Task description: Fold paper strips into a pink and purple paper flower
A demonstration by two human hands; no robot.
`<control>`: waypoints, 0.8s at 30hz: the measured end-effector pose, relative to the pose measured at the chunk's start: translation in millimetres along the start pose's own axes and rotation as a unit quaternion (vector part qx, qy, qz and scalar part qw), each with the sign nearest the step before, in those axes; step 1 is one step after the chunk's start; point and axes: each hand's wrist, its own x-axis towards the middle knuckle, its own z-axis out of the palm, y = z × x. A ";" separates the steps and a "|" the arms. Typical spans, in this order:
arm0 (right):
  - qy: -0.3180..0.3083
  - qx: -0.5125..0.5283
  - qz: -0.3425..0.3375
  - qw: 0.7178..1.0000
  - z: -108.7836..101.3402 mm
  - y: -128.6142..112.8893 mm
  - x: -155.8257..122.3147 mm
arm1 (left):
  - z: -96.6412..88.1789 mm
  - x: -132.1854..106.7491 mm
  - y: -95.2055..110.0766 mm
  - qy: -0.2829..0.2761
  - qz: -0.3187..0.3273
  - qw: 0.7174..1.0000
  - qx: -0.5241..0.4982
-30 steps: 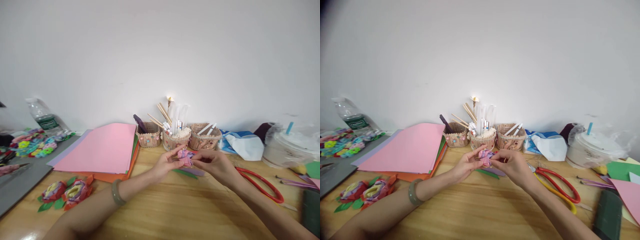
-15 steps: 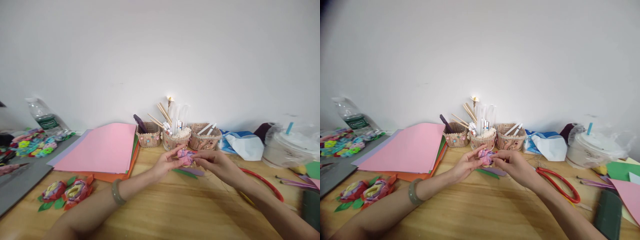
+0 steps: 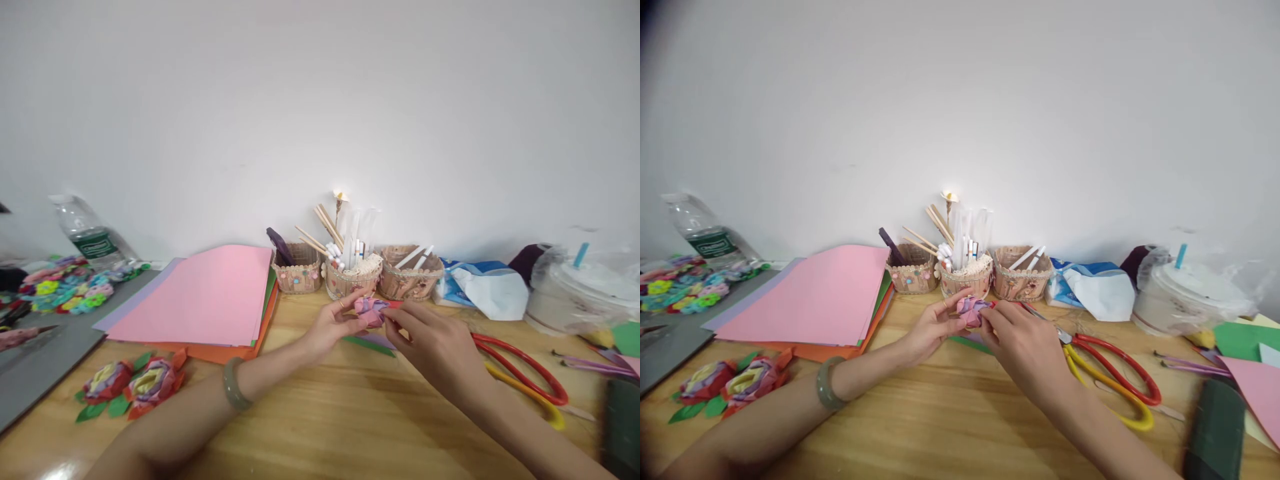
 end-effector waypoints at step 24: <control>-0.251 0.370 0.232 0.864 -9.4 20.9 12.4 | -1.2 0.1 -1.9 -0.027 -0.014 0.999 -0.028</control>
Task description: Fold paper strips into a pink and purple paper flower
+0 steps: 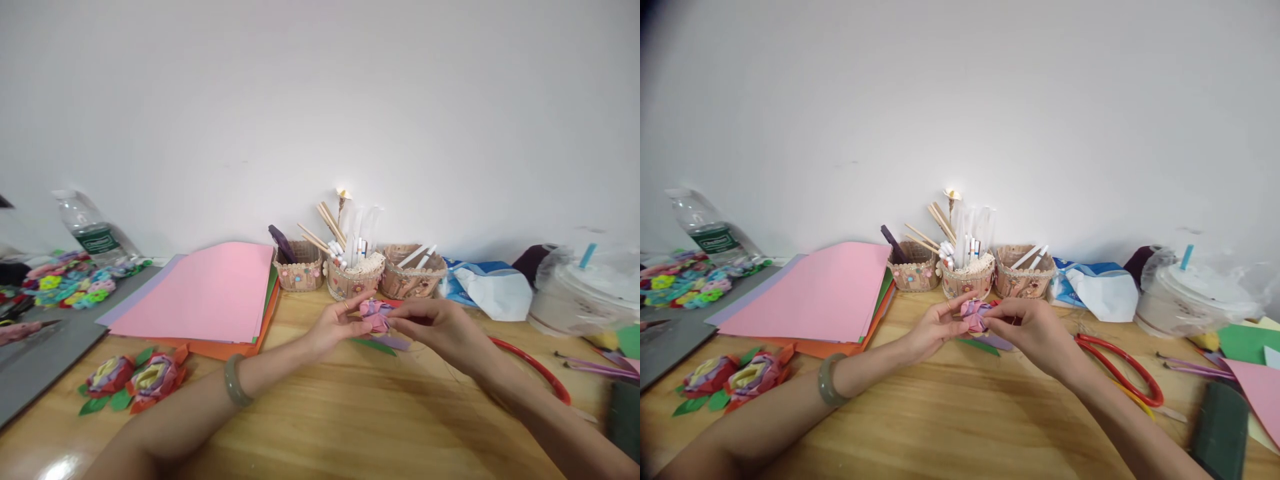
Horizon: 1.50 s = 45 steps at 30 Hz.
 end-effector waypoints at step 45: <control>0.004 -0.111 -0.085 0.990 3.1 -0.4 -0.5 | -0.2 -0.4 -0.8 0.015 0.015 0.999 0.040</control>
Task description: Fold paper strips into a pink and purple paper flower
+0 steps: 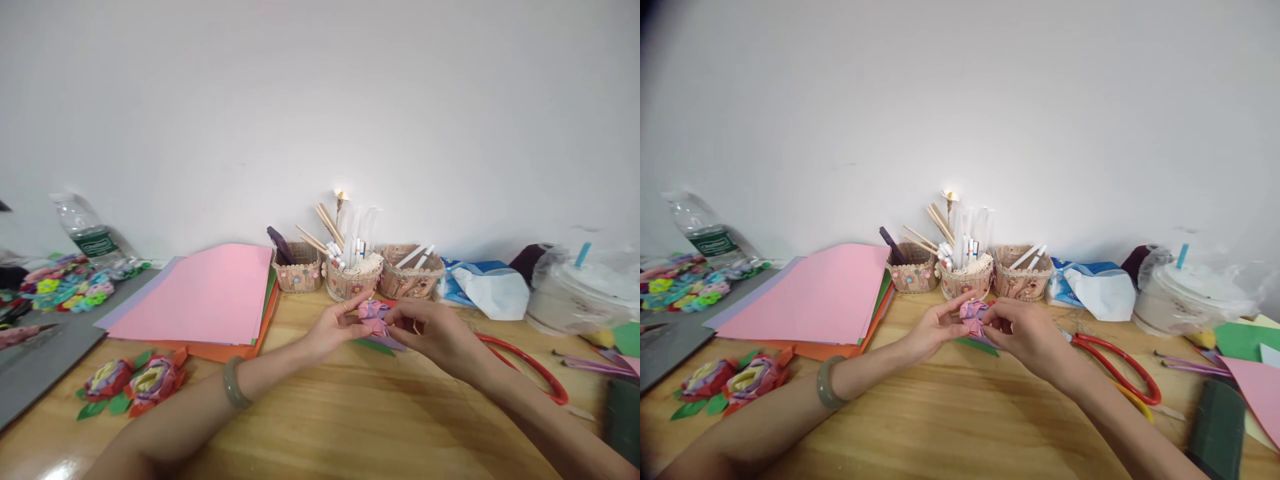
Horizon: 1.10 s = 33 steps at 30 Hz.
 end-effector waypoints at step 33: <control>-0.003 0.013 0.019 1.000 -3.4 1.7 1.4 | -0.6 0.9 -0.1 -0.015 0.001 1.000 0.026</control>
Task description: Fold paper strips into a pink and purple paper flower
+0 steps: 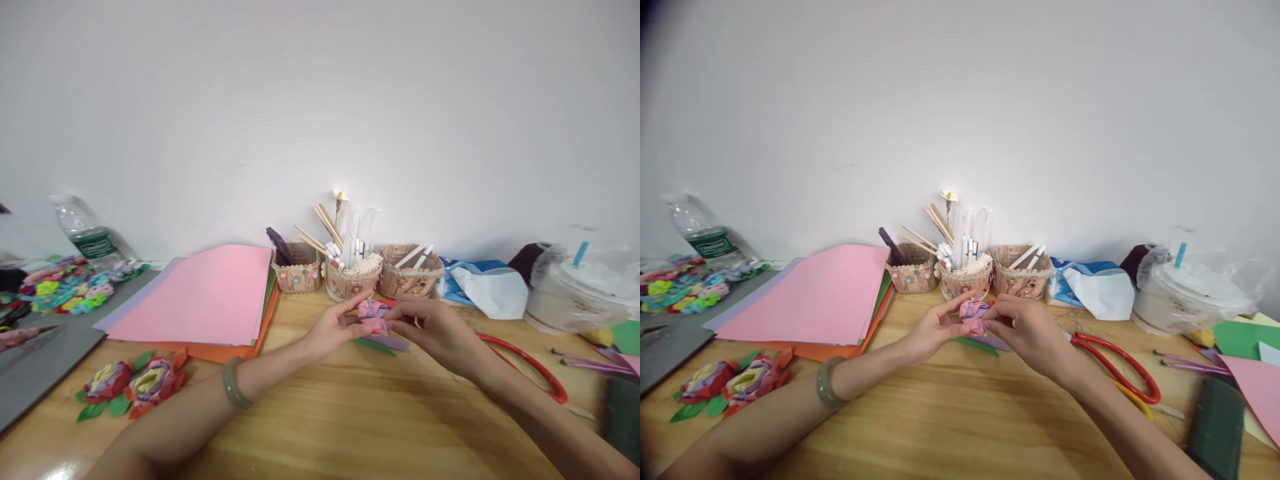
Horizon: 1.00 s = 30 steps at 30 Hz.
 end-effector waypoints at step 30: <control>0.032 -0.035 0.014 0.999 6.7 2.0 -1.8 | 0.8 0.1 -1.7 -0.004 0.021 1.000 0.019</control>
